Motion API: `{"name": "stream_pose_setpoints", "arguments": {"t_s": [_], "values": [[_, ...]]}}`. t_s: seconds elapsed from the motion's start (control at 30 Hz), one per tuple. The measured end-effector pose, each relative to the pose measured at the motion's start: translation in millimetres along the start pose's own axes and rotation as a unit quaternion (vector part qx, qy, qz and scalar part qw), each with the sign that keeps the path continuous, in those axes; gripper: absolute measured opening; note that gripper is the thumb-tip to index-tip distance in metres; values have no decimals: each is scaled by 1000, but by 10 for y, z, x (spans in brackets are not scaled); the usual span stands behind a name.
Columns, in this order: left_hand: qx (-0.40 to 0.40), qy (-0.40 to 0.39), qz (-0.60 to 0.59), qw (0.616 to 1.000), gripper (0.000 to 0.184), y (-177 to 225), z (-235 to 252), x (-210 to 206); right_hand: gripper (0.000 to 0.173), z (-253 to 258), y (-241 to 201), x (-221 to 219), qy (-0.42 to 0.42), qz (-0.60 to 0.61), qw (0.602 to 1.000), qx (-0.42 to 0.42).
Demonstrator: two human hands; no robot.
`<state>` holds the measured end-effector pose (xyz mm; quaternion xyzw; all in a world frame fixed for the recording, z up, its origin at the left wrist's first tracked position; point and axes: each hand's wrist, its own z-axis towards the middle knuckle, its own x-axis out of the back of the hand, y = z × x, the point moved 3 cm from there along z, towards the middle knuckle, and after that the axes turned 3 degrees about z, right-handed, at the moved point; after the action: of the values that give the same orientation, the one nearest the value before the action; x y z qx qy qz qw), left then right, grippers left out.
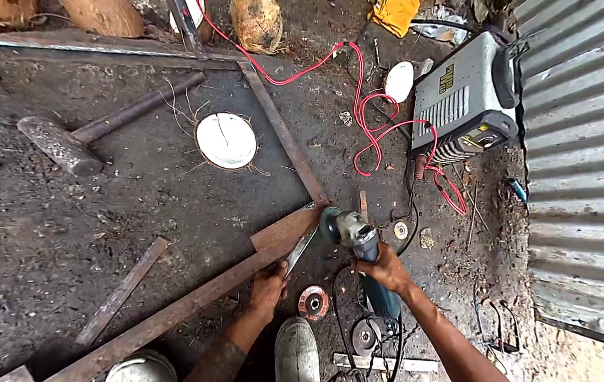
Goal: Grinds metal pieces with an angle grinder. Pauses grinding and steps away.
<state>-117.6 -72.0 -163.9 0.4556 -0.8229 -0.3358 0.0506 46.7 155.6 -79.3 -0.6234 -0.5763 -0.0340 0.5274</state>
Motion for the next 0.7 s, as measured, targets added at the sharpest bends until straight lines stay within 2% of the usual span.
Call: {"name": "stream_pose_setpoints", "arguments": {"t_s": [0.07, 0.13, 0.27, 0.43, 0.7], "values": [[-80, -17, 50, 995, 27, -1, -31, 7, 53, -77, 119, 113, 36, 78, 996, 1], [-112, -50, 70, 990, 32, 16, -111, -15, 51, -231, 227, 219, 70, 143, 987, 7], [-83, -105, 97, 986, 55, 66, -217, -74, 46, -499, 371, 377, 125, 214, 968, 23], [-43, -150, 104, 982, 71, 227, -359, -144, 45, -662, 502, 405, 160, 263, 951, 6], [-12, -209, 51, 976, 75, 609, -531, -343, 46, -711, 522, 316, 159, 279, 947, 4]]}}
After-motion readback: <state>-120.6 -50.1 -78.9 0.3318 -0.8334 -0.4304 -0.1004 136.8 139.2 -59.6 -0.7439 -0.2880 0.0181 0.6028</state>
